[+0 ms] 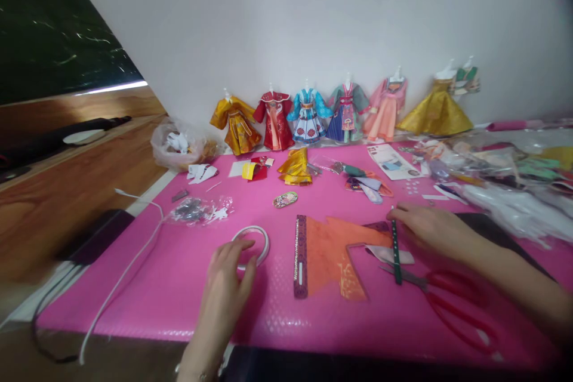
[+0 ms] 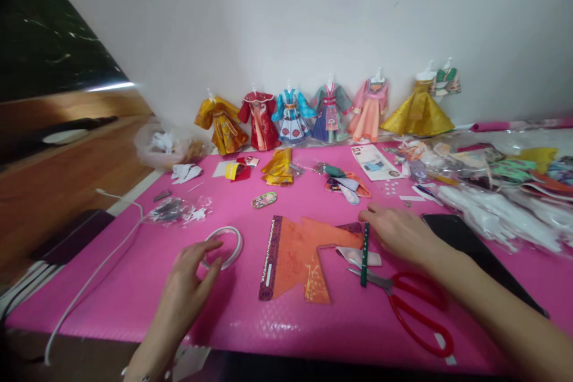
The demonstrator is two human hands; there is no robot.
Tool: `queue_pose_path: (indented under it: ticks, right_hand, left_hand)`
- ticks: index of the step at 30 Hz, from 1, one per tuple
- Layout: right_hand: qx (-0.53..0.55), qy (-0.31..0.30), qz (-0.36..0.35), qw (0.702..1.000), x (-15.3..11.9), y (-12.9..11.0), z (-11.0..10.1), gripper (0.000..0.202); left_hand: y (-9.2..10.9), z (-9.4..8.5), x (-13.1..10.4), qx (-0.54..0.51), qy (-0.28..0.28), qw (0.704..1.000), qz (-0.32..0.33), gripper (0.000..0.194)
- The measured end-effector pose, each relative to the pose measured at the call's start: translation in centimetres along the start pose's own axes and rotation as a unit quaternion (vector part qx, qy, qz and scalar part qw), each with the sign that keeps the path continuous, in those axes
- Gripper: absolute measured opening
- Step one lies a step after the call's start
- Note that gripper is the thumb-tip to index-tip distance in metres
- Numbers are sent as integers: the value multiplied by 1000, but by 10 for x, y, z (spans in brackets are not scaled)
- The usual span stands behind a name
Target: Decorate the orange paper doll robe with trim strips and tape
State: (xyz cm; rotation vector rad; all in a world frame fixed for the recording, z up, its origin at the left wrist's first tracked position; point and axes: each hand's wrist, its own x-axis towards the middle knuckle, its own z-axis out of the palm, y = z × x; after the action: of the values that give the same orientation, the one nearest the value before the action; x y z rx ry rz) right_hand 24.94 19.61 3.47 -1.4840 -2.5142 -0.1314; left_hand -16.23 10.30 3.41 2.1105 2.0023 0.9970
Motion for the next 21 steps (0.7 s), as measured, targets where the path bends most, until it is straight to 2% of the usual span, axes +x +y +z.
queue_pose_path:
  ticks: [4, 11, 14, 17, 21]
  right_hand:
    - [-32, -78, -73, 994, 11, 12, 9, 29]
    - [-50, -101, -113, 987, 14, 28, 21, 23]
    - [-53, -86, -115, 988, 9, 34, 20, 24]
    - [-56, -49, -104, 992, 2, 39, 8, 22]
    - [-46, 43, -79, 995, -8, 40, -19, 14]
  left_hand:
    - [-10, 3, 2, 33, -40, 999, 16, 23]
    - [-14, 6, -4, 16, -72, 997, 8, 14]
    - [-19, 3, -6, -18, -65, 998, -3, 15]
    - [-19, -5, -9, -62, -52, 996, -24, 15]
    - [-3, -22, -18, -146, -54, 986, -57, 19]
